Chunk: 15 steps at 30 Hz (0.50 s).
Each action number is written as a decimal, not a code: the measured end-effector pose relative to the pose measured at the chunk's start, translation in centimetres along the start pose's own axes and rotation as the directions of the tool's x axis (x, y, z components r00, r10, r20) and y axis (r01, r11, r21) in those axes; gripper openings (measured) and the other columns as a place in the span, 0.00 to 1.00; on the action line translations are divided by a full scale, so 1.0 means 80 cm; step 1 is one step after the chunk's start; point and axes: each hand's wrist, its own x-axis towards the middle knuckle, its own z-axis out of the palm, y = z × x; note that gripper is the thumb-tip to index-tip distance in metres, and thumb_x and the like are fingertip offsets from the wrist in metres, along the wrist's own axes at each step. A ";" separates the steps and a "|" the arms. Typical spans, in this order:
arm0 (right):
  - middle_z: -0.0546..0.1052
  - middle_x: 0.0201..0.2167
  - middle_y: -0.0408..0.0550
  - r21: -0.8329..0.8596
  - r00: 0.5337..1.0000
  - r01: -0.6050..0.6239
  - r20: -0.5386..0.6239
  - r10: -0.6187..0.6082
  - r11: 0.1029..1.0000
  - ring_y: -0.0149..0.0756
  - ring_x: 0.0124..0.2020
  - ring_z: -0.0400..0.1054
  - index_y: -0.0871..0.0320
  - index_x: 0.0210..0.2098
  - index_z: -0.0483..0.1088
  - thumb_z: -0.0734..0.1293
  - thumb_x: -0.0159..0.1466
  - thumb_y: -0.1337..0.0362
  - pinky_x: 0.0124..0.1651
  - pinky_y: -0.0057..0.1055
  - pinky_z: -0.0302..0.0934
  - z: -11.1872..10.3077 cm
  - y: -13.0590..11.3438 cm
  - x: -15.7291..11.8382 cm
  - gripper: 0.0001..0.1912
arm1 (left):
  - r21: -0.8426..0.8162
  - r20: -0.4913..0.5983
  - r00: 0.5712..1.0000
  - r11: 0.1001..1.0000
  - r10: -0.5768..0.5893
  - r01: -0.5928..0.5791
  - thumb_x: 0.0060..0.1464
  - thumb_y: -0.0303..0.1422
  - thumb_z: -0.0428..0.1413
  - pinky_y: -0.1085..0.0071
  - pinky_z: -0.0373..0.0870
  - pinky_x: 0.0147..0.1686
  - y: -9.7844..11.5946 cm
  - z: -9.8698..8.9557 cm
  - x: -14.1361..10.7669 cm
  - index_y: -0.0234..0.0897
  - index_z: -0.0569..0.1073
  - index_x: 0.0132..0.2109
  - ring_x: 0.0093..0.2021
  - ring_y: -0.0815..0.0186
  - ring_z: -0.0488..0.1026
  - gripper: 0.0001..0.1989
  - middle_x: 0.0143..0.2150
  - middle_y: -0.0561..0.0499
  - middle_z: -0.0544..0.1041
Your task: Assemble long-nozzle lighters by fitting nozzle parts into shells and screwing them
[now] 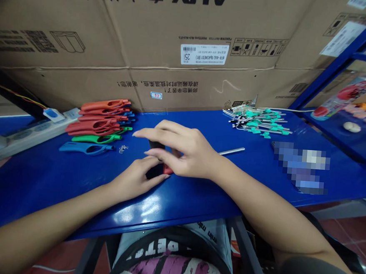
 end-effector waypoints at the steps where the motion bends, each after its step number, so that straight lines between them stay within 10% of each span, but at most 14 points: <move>1: 0.78 0.39 0.49 -0.049 1.000 -0.001 -0.020 0.000 0.999 0.32 0.37 0.72 0.58 0.53 0.73 0.66 0.69 0.58 0.38 0.28 0.68 0.000 0.000 -0.001 0.16 | 0.001 -0.002 1.000 1.000 0.003 -0.003 0.61 0.29 0.58 0.62 0.75 0.48 0.000 0.000 0.000 0.38 0.72 0.51 0.45 0.59 0.78 0.11 0.46 0.47 0.79; 7: 0.75 0.46 0.49 0.288 0.961 -0.275 0.092 0.259 0.917 0.32 0.39 0.73 0.53 0.63 0.62 0.64 0.70 0.61 0.35 0.27 0.70 0.009 0.004 -0.005 0.22 | 0.044 0.042 0.998 0.998 -0.053 0.052 0.60 0.27 0.57 0.62 0.74 0.50 0.012 -0.004 0.002 0.37 0.71 0.51 0.48 0.59 0.77 0.12 0.47 0.46 0.79; 10: 0.73 0.35 0.41 0.400 0.872 -0.382 -0.144 0.469 0.833 0.28 0.28 0.69 0.54 0.55 0.67 0.73 0.62 0.57 0.31 0.26 0.67 0.007 0.019 -0.002 0.24 | 0.105 0.074 0.993 0.990 -0.097 0.089 0.58 0.24 0.56 0.60 0.72 0.55 0.016 -0.014 0.002 0.39 0.68 0.58 0.54 0.58 0.75 0.21 0.54 0.45 0.77; 15: 0.66 0.23 0.39 0.443 0.347 -0.469 -0.703 0.621 0.764 0.27 0.25 0.61 0.57 0.26 0.68 0.65 0.67 0.49 0.30 0.25 0.59 -0.026 0.080 -0.020 0.20 | 0.278 0.098 0.973 0.944 -0.210 0.176 0.55 0.24 0.56 0.57 0.72 0.56 0.008 -0.037 0.005 0.38 0.69 0.59 0.56 0.53 0.75 0.24 0.56 0.43 0.77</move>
